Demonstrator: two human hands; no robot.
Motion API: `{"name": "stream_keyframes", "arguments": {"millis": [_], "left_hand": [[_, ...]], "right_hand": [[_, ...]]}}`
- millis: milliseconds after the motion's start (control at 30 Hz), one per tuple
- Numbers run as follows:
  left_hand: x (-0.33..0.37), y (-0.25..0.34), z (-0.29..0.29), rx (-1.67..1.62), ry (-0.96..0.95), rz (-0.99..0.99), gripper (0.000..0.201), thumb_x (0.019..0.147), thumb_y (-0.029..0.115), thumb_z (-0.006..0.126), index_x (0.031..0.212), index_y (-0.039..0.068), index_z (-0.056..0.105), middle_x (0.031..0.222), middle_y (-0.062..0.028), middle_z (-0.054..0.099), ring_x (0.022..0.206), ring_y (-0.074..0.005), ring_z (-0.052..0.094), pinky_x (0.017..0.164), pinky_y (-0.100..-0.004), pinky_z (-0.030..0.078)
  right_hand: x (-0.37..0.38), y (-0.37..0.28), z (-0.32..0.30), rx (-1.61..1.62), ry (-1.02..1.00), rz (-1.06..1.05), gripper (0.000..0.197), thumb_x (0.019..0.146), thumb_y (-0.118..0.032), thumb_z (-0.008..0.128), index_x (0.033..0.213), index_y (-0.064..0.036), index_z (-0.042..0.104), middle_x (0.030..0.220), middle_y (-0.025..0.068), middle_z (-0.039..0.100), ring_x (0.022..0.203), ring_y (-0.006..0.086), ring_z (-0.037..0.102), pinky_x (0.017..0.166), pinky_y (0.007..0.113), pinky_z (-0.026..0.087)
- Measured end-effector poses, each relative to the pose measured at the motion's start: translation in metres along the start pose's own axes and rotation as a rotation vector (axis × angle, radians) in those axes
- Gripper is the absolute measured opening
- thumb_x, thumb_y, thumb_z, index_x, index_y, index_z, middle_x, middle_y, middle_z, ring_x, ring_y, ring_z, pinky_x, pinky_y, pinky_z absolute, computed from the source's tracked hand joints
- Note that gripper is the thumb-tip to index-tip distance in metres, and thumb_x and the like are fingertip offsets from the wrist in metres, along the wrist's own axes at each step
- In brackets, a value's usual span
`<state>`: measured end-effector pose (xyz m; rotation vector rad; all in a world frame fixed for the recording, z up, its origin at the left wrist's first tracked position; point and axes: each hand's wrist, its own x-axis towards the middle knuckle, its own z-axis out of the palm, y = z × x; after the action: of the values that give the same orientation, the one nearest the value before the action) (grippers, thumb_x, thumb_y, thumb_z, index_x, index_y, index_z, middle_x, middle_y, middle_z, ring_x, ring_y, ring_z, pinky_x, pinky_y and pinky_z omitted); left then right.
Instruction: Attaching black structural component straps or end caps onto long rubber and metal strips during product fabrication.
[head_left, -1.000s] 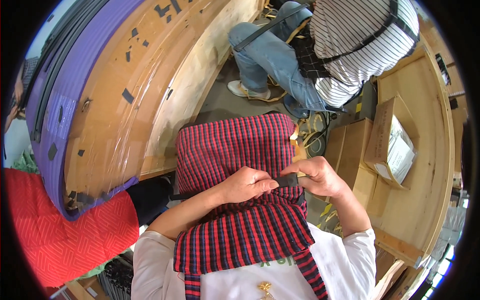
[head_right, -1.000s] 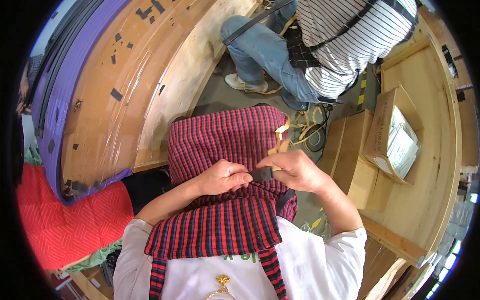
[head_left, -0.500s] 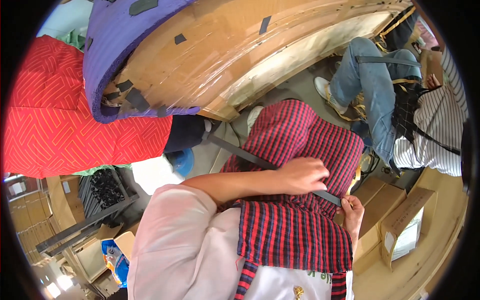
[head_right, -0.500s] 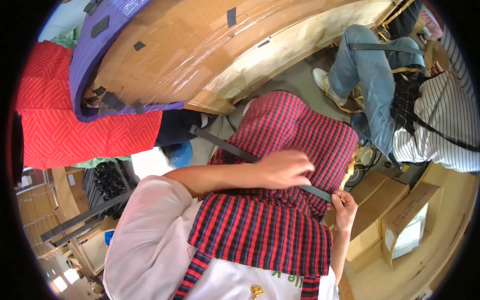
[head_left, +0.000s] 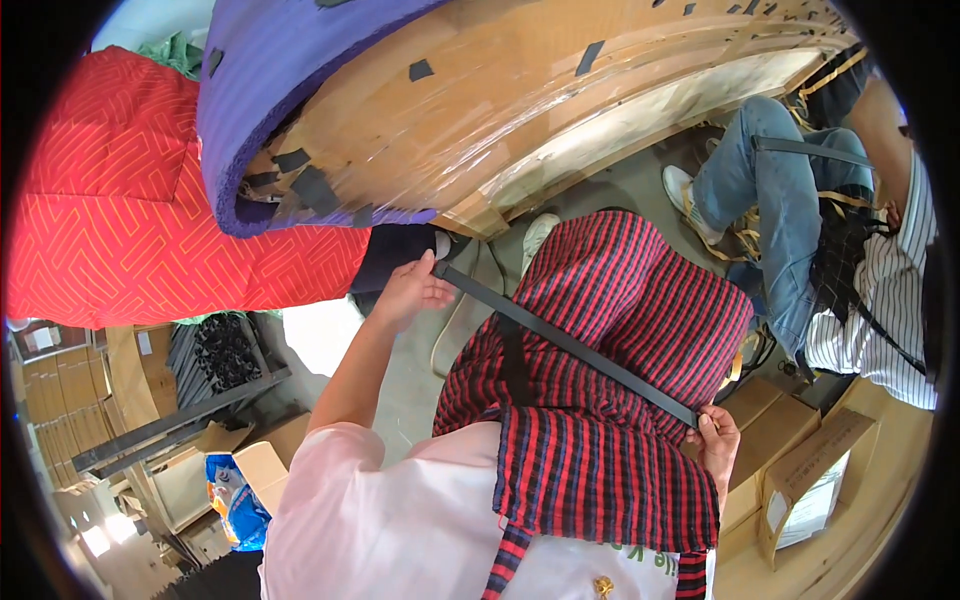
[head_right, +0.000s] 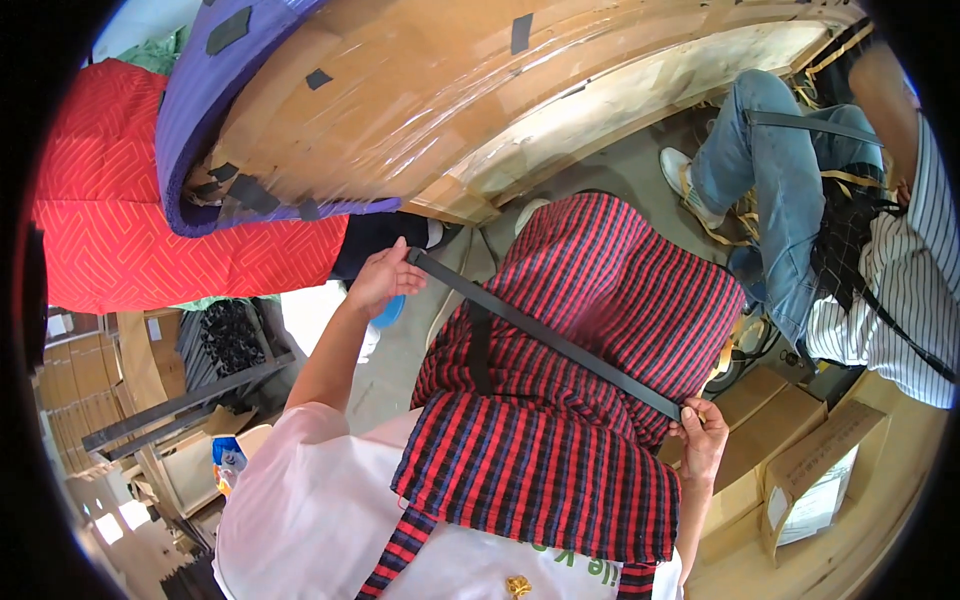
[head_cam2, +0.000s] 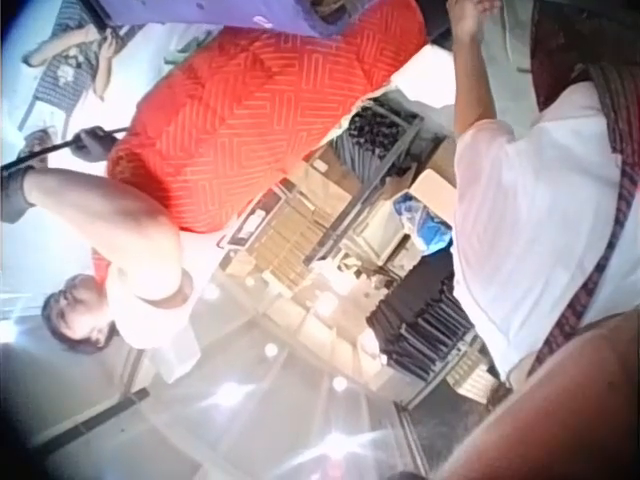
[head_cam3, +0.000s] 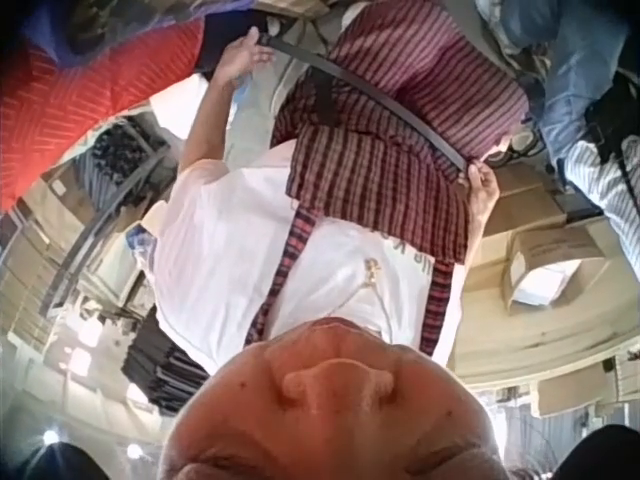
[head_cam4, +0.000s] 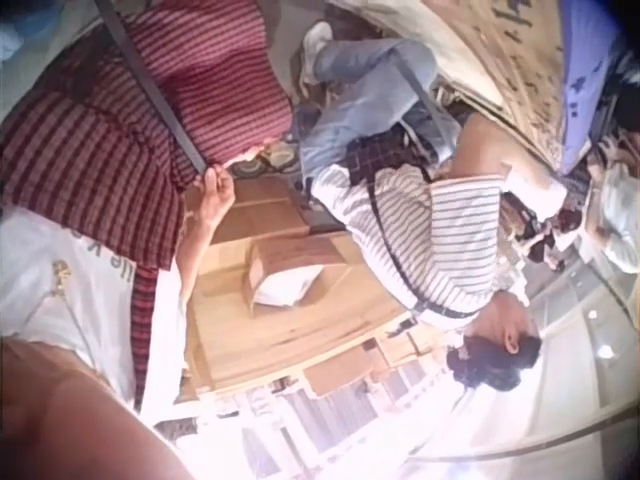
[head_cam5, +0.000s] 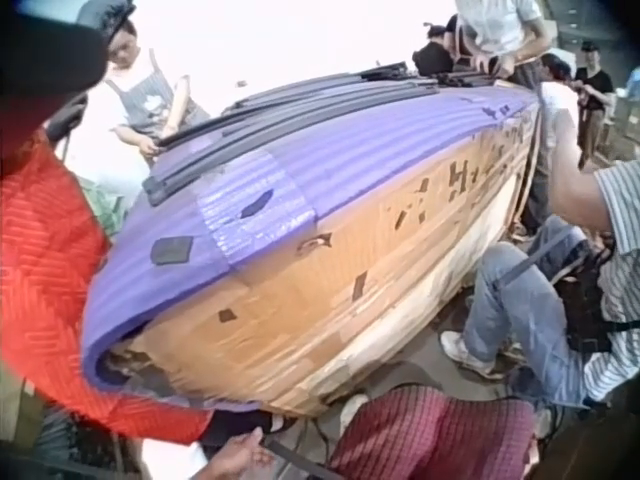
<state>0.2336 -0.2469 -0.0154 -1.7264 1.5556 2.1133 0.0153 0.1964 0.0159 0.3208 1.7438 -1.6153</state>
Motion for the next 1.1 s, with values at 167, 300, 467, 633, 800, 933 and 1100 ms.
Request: {"name": "stream_keyframes", "arguments": {"millis": [167,300,467,633,800,933,1100], "left_hand": [[-0.006,0.009,-0.001,-0.176,-0.12,-0.028,0.04,0.088,0.035,0.047,0.101,-0.003,0.048,0.076,-0.0124,0.06,0.063,-0.0161,0.059,0.057,-0.0255,0.048],[-0.004,0.01,0.009,-0.038,-0.064,0.16,0.027,0.086,0.026,0.053,0.092,0.0,0.054,0.072,-0.0078,0.06,0.06,-0.0131,0.056,0.055,-0.0254,0.047],[0.002,-0.004,0.009,-0.131,-0.11,0.157,0.024,0.084,0.025,0.056,0.091,0.002,0.056,0.071,-0.0082,0.061,0.059,-0.0132,0.058,0.055,-0.0251,0.048],[0.005,-0.006,0.031,-0.131,-0.24,0.113,0.024,0.087,0.022,0.051,0.098,0.0,0.052,0.078,-0.0111,0.061,0.063,-0.0146,0.059,0.059,-0.0253,0.05],[0.002,-0.009,0.025,-0.072,-0.237,0.153,0.025,0.087,0.023,0.05,0.096,0.0,0.052,0.079,-0.0095,0.061,0.067,-0.0135,0.058,0.06,-0.0254,0.049],[-0.031,0.017,0.042,1.272,0.135,0.476,0.028,0.081,0.029,0.052,0.094,0.005,0.055,0.084,-0.0118,0.06,0.076,-0.0251,0.06,0.066,-0.035,0.048],[-0.079,0.057,0.098,1.05,0.005,1.149,0.024,0.079,0.028,0.054,0.089,0.007,0.055,0.088,-0.0096,0.058,0.086,-0.0275,0.056,0.072,-0.0376,0.046]], "right_hand": [[-0.001,-0.009,0.008,-0.027,0.017,0.021,0.016,0.079,-0.001,0.058,0.094,0.003,0.054,0.072,0.0068,0.057,0.058,0.0123,0.057,0.051,0.022,0.05],[-0.016,-0.016,-0.005,-0.022,-0.021,-0.05,0.017,0.077,0.003,0.054,0.094,0.0049,0.052,0.072,0.0078,0.056,0.057,0.0141,0.055,0.051,0.023,0.047],[-0.003,-0.017,-0.009,0.13,0.06,-0.075,0.016,0.077,0.004,0.052,0.093,0.0038,0.053,0.071,0.01,0.057,0.053,0.0165,0.057,0.048,0.025,0.05],[0.02,-0.004,-0.028,0.328,0.075,-0.162,0.015,0.079,0.001,0.052,0.094,0.0034,0.053,0.068,0.0088,0.057,0.049,0.017,0.056,0.045,0.025,0.05],[0.035,0.007,-0.029,0.27,0.062,-0.194,0.016,0.081,-0.004,0.054,0.094,0.0039,0.053,0.069,0.0098,0.058,0.051,0.0168,0.056,0.047,0.026,0.049],[0.018,-0.008,-0.028,0.134,0.106,-0.136,0.021,0.081,-0.008,0.056,0.1,0.0011,0.055,0.074,0.0047,0.057,0.056,0.0108,0.052,0.048,0.019,0.04],[0.027,0.006,-0.035,0.111,0.156,-0.187,0.021,0.081,-0.005,0.056,0.1,0.0016,0.055,0.075,0.0052,0.057,0.059,0.0121,0.053,0.051,0.021,0.042]]}}
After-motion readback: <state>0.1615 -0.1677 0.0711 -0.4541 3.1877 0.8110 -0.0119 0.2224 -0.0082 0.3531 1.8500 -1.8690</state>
